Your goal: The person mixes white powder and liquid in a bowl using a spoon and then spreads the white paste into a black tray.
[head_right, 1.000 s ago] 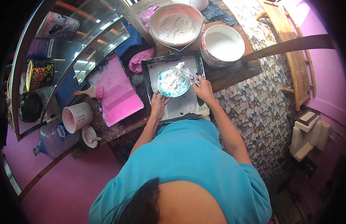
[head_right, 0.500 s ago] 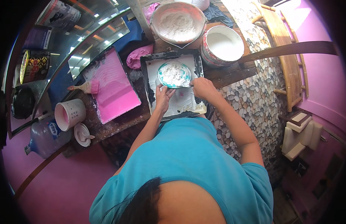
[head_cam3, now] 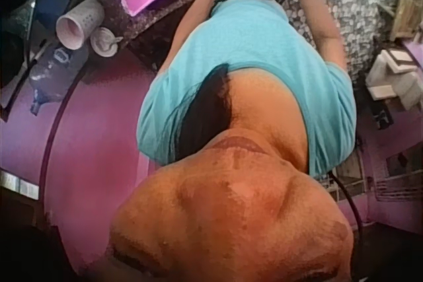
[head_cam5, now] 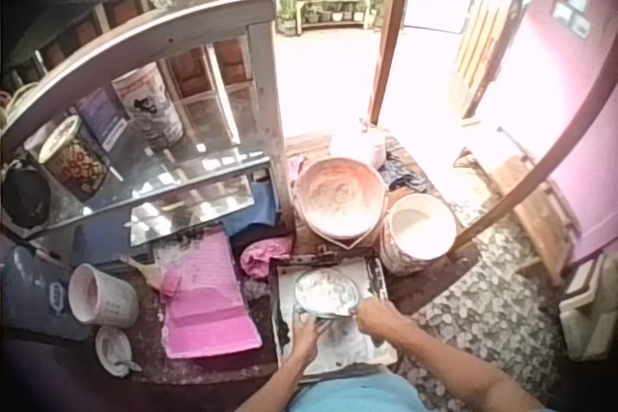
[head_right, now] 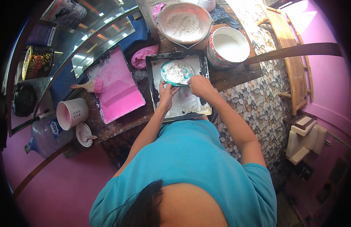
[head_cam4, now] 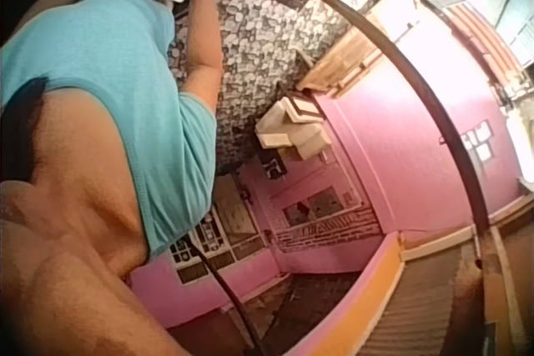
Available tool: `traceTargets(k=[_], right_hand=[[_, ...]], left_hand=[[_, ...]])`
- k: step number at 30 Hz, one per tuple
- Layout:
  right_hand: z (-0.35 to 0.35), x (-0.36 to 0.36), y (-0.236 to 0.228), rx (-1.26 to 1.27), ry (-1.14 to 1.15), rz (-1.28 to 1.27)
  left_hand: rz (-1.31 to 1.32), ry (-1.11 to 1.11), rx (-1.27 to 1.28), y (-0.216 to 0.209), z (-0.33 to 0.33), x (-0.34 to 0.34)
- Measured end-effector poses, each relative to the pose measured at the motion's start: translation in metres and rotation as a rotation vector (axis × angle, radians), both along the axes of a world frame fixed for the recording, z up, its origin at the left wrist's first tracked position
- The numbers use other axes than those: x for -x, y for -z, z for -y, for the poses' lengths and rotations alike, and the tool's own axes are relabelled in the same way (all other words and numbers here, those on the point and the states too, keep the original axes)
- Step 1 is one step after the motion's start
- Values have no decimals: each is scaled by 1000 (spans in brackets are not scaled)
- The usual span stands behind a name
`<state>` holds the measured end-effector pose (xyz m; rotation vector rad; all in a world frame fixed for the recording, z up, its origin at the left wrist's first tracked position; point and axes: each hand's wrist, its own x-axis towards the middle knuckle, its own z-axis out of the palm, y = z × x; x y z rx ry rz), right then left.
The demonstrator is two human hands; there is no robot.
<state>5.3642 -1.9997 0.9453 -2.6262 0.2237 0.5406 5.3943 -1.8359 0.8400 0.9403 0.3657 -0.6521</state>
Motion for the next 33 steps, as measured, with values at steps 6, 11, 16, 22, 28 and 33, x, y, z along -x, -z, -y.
traceTargets(k=[6,11,16,22,28,33], right_hand=[[8,-22,31,6,105,25],[20,-13,-4,-153,32,-22],[3,-18,-6,-35,59,-33],[22,-45,23,7,76,-48],[14,-37,-13,-84,-39,-129],[-1,-57,-1,43,103,-101]], left_hand=[[44,63,4,-2,5,3],[27,36,-5,-4,0,-4],[109,104,-14,-15,8,-2],[138,91,-28,-23,16,-3],[181,140,-84,-17,8,-6],[228,205,-143,-16,9,-2]])
